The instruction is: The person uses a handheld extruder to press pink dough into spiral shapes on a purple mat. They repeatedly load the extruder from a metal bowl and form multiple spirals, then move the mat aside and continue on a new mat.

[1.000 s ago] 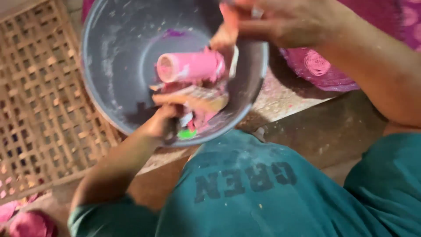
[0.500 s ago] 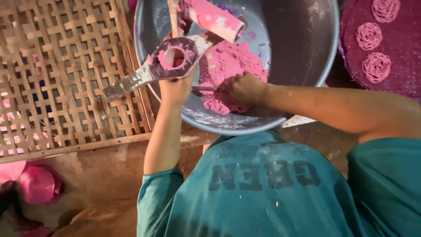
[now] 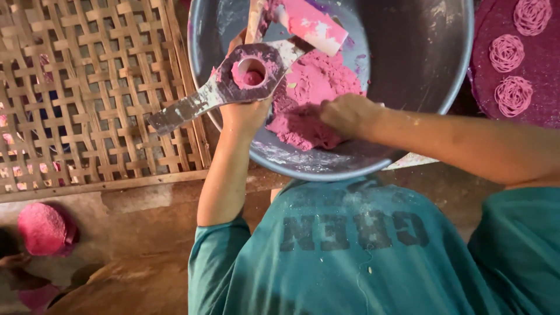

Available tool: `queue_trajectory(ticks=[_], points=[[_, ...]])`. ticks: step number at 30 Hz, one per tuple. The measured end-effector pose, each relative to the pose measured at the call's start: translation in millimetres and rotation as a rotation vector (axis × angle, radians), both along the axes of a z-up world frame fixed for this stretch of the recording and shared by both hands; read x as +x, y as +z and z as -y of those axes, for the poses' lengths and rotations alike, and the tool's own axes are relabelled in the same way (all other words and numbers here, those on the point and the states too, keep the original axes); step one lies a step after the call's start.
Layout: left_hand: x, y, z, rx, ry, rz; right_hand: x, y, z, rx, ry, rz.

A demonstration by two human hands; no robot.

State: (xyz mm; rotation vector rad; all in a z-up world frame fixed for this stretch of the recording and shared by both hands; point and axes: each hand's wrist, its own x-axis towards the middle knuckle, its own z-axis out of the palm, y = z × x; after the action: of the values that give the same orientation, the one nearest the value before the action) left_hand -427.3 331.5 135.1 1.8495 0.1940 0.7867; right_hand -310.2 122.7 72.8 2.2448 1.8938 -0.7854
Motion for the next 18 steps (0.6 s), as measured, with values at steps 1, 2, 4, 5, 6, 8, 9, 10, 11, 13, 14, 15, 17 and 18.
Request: queue_trajectory(ticks=[1, 2, 4, 5, 6, 8, 9, 10, 11, 13, 14, 15, 17, 18], points=[[0.3, -0.3, -1.0, 0.043, 0.014, -0.009, -6.7, 6.8, 4.7, -0.044, -0.066, -0.104], [0.1, -0.7, -1.0, 0.023, 0.011, 0.004, -13.8, 14.6, 10.2, -0.030, -0.076, -0.122], [0.9, -2.4, -0.6, -0.016, 0.000, 0.035, -23.5, 32.3, 21.7, 0.002, -0.099, -0.155], [1.1, -3.5, 0.1, -0.035, 0.004, 0.007, -26.0, 41.4, 28.1, 0.016, -0.058, -0.120], [1.4, -4.8, 0.8, -0.054, 0.007, -0.021, -27.3, 50.4, 34.5, 0.030, -0.016, -0.085], [-0.3, -8.1, 3.1, -0.025, 0.019, -0.069, -30.0, 66.9, 45.9, -0.056, -0.017, -0.098], [-0.3, -8.2, 1.5, 0.029, 0.032, -0.084, -26.3, 77.0, 52.1, -0.149, -0.056, -0.141], [-0.4, -7.4, -1.0, 0.083, 0.045, -0.099, -20.8, 87.6, 58.4, -0.242, -0.096, -0.183], [0.4, -6.0, -4.4, 0.100, 0.036, -0.097, -13.0, 98.1, 64.6, -0.315, -0.109, -0.175], [0.6, -2.4, -9.6, 0.129, 0.017, -0.095, 6.6, 117.5, 76.5, -0.314, -0.230, -0.234], [0.5, -0.3, -10.6, 0.252, 0.041, -0.143, 19.0, 127.6, 83.4, -0.237, -0.338, -0.301], [1.2, 3.0, -11.9, 0.381, 0.072, -0.185, 29.8, 136.7, 87.6, -0.121, -0.368, -0.378], [1.7, 10.1, -6.9, 0.425, 0.039, -0.194, 50.9, 156.1, 90.9, 0.123, -0.423, -0.524], [1.6, 12.6, 0.9, 0.341, -0.028, -0.161, 60.5, 163.7, 86.7, 0.069, -0.479, -0.584]])
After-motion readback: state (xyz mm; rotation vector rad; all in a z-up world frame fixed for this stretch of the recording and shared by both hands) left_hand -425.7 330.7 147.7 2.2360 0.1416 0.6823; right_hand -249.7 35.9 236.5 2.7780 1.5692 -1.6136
